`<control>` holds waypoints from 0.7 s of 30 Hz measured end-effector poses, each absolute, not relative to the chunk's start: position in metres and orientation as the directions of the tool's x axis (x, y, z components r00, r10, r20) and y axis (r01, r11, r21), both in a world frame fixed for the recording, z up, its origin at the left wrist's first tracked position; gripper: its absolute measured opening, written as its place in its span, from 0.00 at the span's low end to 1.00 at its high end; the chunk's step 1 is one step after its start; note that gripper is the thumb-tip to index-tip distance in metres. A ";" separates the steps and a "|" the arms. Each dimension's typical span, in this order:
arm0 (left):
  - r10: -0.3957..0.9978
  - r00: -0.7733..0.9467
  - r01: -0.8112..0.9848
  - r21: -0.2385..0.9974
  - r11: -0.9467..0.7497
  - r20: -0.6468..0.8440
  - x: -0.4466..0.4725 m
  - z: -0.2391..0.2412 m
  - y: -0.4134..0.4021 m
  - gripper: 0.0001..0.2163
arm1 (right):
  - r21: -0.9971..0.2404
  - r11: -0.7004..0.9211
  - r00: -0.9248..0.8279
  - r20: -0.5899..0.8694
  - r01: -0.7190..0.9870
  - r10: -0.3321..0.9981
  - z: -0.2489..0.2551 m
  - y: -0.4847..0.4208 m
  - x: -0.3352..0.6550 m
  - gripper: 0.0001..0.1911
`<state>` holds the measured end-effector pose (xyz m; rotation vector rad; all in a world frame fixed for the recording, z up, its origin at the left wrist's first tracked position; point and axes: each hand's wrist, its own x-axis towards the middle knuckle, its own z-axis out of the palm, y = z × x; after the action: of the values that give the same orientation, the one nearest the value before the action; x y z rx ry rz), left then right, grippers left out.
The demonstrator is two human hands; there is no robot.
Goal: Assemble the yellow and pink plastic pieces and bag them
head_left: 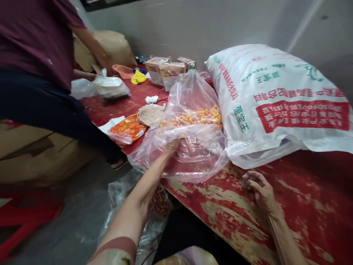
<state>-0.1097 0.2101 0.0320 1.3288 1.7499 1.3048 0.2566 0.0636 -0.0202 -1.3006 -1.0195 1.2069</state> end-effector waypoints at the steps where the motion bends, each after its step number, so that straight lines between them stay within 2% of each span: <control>1: 0.933 -0.345 0.380 0.924 0.037 0.105 -0.111 0.030 0.203 0.10 | -0.994 -0.078 0.110 -0.087 -0.083 0.990 -0.021 0.061 0.251 0.18; 4: 0.944 -0.322 0.272 0.962 0.013 0.078 -0.102 0.025 0.174 0.08 | -0.997 -0.059 0.043 -0.061 -0.049 0.997 -0.011 0.054 0.228 0.19; 7: 0.978 -0.207 -0.075 0.997 -0.001 -0.015 -0.082 0.020 0.132 0.12 | -0.992 -0.068 -0.062 -0.075 0.111 0.995 0.009 0.051 0.200 0.21; 9: 0.990 -0.114 -0.258 0.965 0.053 -0.085 -0.066 0.019 0.105 0.13 | -0.974 0.010 -0.146 -0.024 0.226 0.989 0.021 0.053 0.183 0.21; 11: 0.990 -0.054 -0.356 0.929 0.100 -0.128 -0.052 0.021 0.082 0.13 | -0.929 0.166 -0.223 0.095 0.330 0.970 0.026 0.054 0.172 0.20; 13: 0.987 -0.032 -0.418 0.899 0.131 -0.158 -0.042 0.023 0.065 0.11 | -0.850 0.319 -0.289 0.208 0.419 0.934 0.028 0.054 0.167 0.19; 15: 0.983 -0.033 -0.446 0.883 0.149 -0.183 -0.037 0.027 0.055 0.11 | -0.767 0.403 -0.345 0.251 0.499 0.904 0.029 0.051 0.165 0.19; 18: 0.983 -0.011 -0.407 0.898 0.165 -0.185 -0.035 0.032 0.048 0.12 | -0.674 0.458 -0.402 0.252 0.580 0.880 0.035 0.045 0.166 0.19; 21: 0.986 0.016 -0.320 0.933 0.165 -0.168 -0.033 0.035 0.041 0.11 | -0.652 0.481 -0.433 0.251 0.586 0.866 0.040 0.040 0.162 0.19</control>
<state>-0.0329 0.0408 0.0351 0.8423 1.0508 1.2299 0.1621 0.0405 0.0398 -1.1950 -2.1649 0.6480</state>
